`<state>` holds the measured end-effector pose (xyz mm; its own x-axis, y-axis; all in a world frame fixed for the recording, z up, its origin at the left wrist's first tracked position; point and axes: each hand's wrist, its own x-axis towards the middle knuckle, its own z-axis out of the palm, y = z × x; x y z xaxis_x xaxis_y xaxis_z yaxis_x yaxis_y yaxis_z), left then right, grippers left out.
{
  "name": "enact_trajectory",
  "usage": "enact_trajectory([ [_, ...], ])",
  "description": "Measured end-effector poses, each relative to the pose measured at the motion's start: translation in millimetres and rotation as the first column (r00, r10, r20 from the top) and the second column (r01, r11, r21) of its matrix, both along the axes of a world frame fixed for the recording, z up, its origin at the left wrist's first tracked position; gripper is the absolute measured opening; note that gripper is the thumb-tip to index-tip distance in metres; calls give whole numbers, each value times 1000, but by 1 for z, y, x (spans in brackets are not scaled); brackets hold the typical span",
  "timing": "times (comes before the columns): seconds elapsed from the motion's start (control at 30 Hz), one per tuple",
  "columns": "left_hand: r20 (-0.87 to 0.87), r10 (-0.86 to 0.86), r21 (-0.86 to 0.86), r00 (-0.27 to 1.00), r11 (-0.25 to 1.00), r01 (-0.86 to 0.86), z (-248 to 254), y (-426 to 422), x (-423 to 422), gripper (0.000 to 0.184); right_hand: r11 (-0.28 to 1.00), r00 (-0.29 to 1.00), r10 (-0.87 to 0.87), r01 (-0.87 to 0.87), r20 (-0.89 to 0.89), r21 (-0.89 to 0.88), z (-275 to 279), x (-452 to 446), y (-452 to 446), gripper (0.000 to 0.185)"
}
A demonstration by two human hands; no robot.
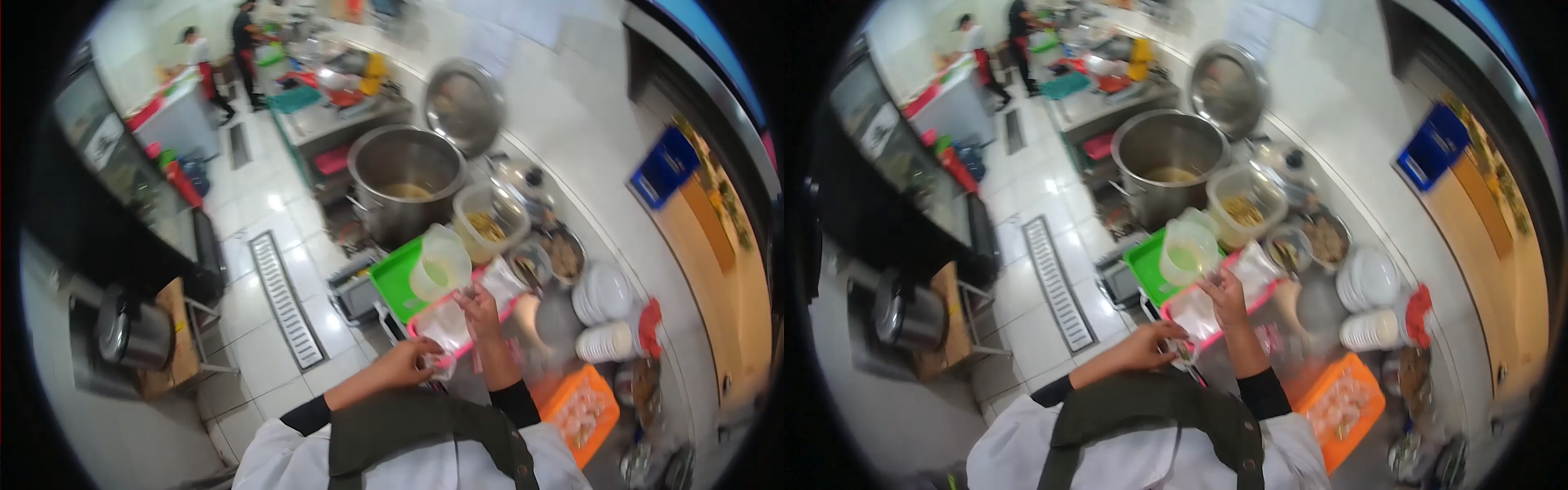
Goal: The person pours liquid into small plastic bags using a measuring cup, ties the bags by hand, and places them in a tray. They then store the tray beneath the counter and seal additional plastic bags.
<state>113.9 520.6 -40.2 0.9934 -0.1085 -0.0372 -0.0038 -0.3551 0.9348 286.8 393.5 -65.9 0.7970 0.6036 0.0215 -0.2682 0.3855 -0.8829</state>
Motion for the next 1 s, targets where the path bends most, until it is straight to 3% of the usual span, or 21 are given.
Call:
enact_trajectory([
  [0.03,-24,-21,-28,999,999,20,2,-2,9,40,997,998,-69,69,-7,-31,36,-10,-10,16],
  [0.1,-43,-57,-57,997,997,55,-3,-7,27,39,985,983,-132,145,125,-98,32,-5,-55,16],
  [0.2,12,-157,-80,988,984,157,-12,-24,58,38,941,955,-282,294,89,-168,83,-31,-103,27],
  [0.3,18,-269,-59,963,961,269,-18,-47,79,39,820,871,-461,492,172,-291,104,-65,-150,21],
  [0.43,-5,-369,-35,929,929,369,-29,-69,95,40,608,781,-578,606,238,-513,99,-116,-199,12],
  [0.77,12,-560,-88,829,825,558,-62,-115,109,44,406,660,-741,586,123,-701,65,-206,-211,23],
  [1.0,23,-626,-124,780,772,624,-64,-130,108,44,255,716,-665,483,210,-838,67,-217,-201,24],
])
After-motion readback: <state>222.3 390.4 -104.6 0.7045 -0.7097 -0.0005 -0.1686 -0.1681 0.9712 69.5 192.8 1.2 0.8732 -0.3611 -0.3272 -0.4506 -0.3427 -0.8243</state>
